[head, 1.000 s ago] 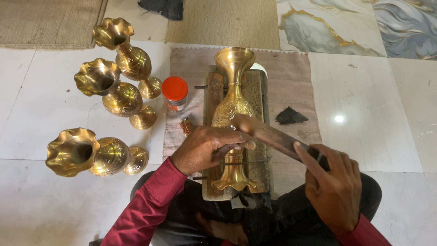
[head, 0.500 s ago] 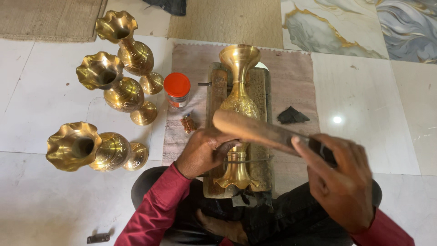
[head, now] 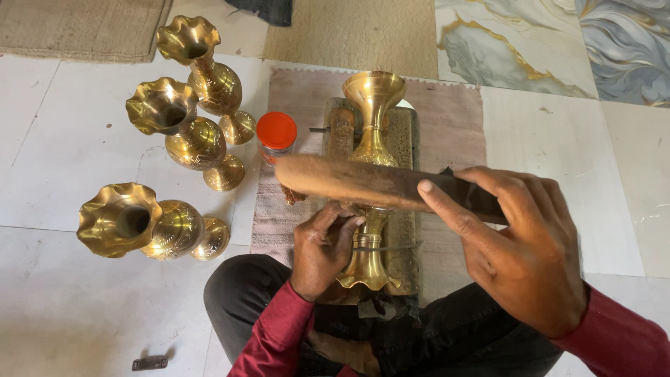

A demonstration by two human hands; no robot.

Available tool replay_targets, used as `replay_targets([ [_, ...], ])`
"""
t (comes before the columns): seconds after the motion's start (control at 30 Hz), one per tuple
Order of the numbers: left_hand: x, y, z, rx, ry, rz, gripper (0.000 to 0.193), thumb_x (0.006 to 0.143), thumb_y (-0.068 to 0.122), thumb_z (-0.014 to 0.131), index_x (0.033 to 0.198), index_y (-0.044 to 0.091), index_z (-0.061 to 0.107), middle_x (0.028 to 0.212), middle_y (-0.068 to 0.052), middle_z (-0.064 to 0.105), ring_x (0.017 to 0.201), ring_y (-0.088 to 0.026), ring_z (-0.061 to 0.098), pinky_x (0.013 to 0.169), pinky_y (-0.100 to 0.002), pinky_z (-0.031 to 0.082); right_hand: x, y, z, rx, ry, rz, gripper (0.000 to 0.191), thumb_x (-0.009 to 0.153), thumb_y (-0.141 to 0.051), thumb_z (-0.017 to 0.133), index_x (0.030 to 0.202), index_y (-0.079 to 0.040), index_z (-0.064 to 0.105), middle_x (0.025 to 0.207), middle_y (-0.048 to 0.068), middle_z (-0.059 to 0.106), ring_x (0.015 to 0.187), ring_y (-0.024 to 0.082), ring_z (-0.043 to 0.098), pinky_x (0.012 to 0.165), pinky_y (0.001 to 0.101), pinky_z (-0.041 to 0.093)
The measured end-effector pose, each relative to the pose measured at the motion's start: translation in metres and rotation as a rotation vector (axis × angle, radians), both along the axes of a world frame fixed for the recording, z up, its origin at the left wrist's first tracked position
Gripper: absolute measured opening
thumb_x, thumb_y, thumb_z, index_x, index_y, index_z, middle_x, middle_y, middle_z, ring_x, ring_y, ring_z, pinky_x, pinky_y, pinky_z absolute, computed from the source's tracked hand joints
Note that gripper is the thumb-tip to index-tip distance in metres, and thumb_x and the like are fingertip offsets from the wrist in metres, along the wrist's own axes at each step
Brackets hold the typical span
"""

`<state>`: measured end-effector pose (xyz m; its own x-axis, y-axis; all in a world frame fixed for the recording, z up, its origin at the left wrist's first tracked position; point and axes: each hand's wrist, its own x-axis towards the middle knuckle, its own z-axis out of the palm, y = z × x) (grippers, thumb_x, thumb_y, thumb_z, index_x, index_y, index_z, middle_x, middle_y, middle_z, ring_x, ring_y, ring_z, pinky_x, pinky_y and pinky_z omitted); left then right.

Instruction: The person sits on the floor with a brass vase clamped in a wooden fixture. They hold a chisel against the vase surface and strike it with a wooden mallet to engrave decorative patterns, periodically repositioning the chisel and rotating the vase to work new areas.

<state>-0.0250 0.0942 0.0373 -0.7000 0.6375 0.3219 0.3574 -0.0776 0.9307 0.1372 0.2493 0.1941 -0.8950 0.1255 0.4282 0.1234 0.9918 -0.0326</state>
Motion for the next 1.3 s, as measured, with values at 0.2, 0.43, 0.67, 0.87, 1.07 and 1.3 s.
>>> replay_targets([
  [0.2,0.015,0.0,-0.006,0.097,-0.102,0.078,0.025,0.091,-0.007,0.07,0.115,0.0,0.069,0.098,-0.011,0.08,0.09,-0.014,0.078,0.076,-0.026,0.062,-0.018,0.0,0.018,0.11,-0.153,0.106,0.066,0.077,0.001,0.075,0.137,-0.023,0.065,0.117,0.009,0.066,0.1,0.025,0.063,0.085,0.0432,0.051],
  [0.43,0.026,0.004,-0.008,0.093,-0.178,0.176,0.028,0.092,-0.006,0.071,0.12,-0.002,0.065,0.096,-0.011,0.08,0.087,-0.014,0.078,0.075,-0.026,0.062,-0.026,-0.012,0.029,0.275,-0.211,0.123,0.063,0.08,-0.007,0.075,0.14,-0.023,0.063,0.117,0.011,0.065,0.099,0.027,0.062,0.079,0.0437,0.047],
  [0.67,0.028,0.005,-0.001,0.074,-0.181,0.219,0.027,0.091,-0.005,0.071,0.118,-0.002,0.064,0.096,-0.011,0.08,0.085,-0.015,0.079,0.075,-0.027,0.064,-0.028,-0.018,0.032,0.328,-0.227,0.109,0.064,0.08,-0.011,0.074,0.142,-0.025,0.063,0.117,0.008,0.065,0.098,0.023,0.061,0.079,0.0401,0.046],
  [0.87,0.028,0.007,0.003,0.067,-0.219,0.237,0.026,0.09,-0.005,0.071,0.116,-0.002,0.065,0.095,-0.01,0.079,0.085,-0.015,0.079,0.074,-0.027,0.064,-0.029,-0.021,0.033,0.341,-0.209,0.1,0.059,0.083,-0.014,0.075,0.14,-0.026,0.064,0.116,0.006,0.066,0.096,0.023,0.061,0.08,0.0405,0.046],
  [1.07,0.032,0.005,-0.003,0.033,-0.201,0.276,0.023,0.089,-0.002,0.076,0.109,-0.001,0.065,0.086,-0.008,0.078,0.078,-0.014,0.079,0.069,-0.026,0.062,-0.021,-0.024,0.028,0.39,-0.151,0.065,0.065,0.081,-0.013,0.073,0.144,-0.026,0.063,0.119,0.004,0.064,0.102,0.022,0.062,0.084,0.0393,0.046],
  [1.3,0.013,0.002,-0.034,0.298,-0.237,0.127,0.024,0.096,-0.005,0.069,0.118,-0.003,0.061,0.1,-0.009,0.075,0.092,-0.013,0.074,0.083,-0.027,0.062,-0.013,0.0,0.008,0.31,-0.234,-0.01,0.068,0.075,-0.005,0.076,0.14,-0.022,0.065,0.121,0.009,0.064,0.101,0.026,0.062,0.084,0.0424,0.046],
])
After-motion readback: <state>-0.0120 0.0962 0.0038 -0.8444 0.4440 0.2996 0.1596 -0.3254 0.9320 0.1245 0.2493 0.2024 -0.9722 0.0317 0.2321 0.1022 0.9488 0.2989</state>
